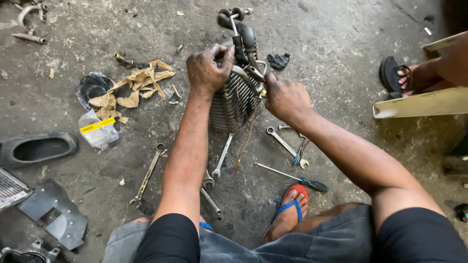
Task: The person sits on the floor and uses a screwdriver and wrench to tighten connections on a car radiator. They adjust the radiator's position and apply a liquid from a bottle to the connections before continuing to tighten them.
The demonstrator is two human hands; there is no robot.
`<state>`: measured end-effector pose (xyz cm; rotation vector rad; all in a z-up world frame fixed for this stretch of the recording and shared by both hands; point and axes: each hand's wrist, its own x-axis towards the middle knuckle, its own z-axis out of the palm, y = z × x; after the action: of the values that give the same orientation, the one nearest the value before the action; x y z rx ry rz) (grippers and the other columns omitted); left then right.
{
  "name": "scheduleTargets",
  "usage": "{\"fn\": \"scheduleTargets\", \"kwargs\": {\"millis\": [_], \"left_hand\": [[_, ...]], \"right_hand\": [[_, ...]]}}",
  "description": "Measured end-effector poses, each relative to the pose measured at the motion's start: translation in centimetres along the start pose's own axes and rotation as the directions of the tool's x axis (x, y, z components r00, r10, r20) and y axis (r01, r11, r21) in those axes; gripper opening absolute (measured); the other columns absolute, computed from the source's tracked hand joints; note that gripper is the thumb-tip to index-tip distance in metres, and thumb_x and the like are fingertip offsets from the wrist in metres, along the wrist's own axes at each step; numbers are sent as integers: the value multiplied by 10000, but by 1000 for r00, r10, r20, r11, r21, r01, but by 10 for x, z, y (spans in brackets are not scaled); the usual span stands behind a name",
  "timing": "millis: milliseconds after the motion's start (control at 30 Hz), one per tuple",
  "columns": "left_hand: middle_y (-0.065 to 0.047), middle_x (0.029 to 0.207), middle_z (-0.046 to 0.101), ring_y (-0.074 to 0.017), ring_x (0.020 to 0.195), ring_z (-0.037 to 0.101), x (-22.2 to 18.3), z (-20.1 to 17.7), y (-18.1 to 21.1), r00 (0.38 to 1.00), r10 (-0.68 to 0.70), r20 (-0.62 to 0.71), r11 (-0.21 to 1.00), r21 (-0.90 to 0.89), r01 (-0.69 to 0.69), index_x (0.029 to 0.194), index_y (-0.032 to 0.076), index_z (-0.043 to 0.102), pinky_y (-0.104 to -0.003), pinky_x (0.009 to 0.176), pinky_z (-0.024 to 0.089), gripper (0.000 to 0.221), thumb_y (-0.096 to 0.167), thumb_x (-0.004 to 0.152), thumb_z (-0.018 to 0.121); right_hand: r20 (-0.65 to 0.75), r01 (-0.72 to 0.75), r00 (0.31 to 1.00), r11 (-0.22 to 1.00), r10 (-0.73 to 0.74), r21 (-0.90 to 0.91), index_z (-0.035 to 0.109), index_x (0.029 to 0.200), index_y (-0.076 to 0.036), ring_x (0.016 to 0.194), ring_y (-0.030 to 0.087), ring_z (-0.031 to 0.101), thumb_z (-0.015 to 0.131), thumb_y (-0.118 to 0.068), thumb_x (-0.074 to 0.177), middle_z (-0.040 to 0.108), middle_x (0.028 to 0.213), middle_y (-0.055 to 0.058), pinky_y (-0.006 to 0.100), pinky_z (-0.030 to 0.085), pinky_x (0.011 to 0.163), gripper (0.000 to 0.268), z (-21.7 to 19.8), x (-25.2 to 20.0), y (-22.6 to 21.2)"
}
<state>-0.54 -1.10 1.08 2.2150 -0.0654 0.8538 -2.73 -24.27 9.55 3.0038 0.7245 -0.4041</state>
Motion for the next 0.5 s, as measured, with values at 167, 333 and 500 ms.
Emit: {"fn": "scheduleTargets", "kwargs": {"millis": [167,333,500], "left_hand": [[5,803,788,-109,511,622,-11,-6,0,996,3,94,995,-96,6,799,158,765,-309,465,463,523,564,1040,541],[-15,711,718,-112,558,630,-8,9,14,983,43,177,998,-43,-36,774,136,733,-311,499,506,623,626,1066,482],[-12,704,725,-149,576,664,-10,6,43,993,111,28,994,-2,-111,746,161,752,-357,541,517,505,476,1085,552]], "right_hand": [[41,-23,999,998,25,-52,595,1137,-47,480,243,572,401,-256,1098,636,683,137,431,490,427,288,-25,-28,0],[-17,4,1000,997,-5,-77,611,1163,-51,448,230,575,423,-202,1085,621,620,103,429,486,406,253,-35,-24,-2],[27,-16,999,992,19,-124,626,1166,-73,481,189,595,468,-187,1028,633,644,89,395,504,424,238,-35,-15,-1]]}}
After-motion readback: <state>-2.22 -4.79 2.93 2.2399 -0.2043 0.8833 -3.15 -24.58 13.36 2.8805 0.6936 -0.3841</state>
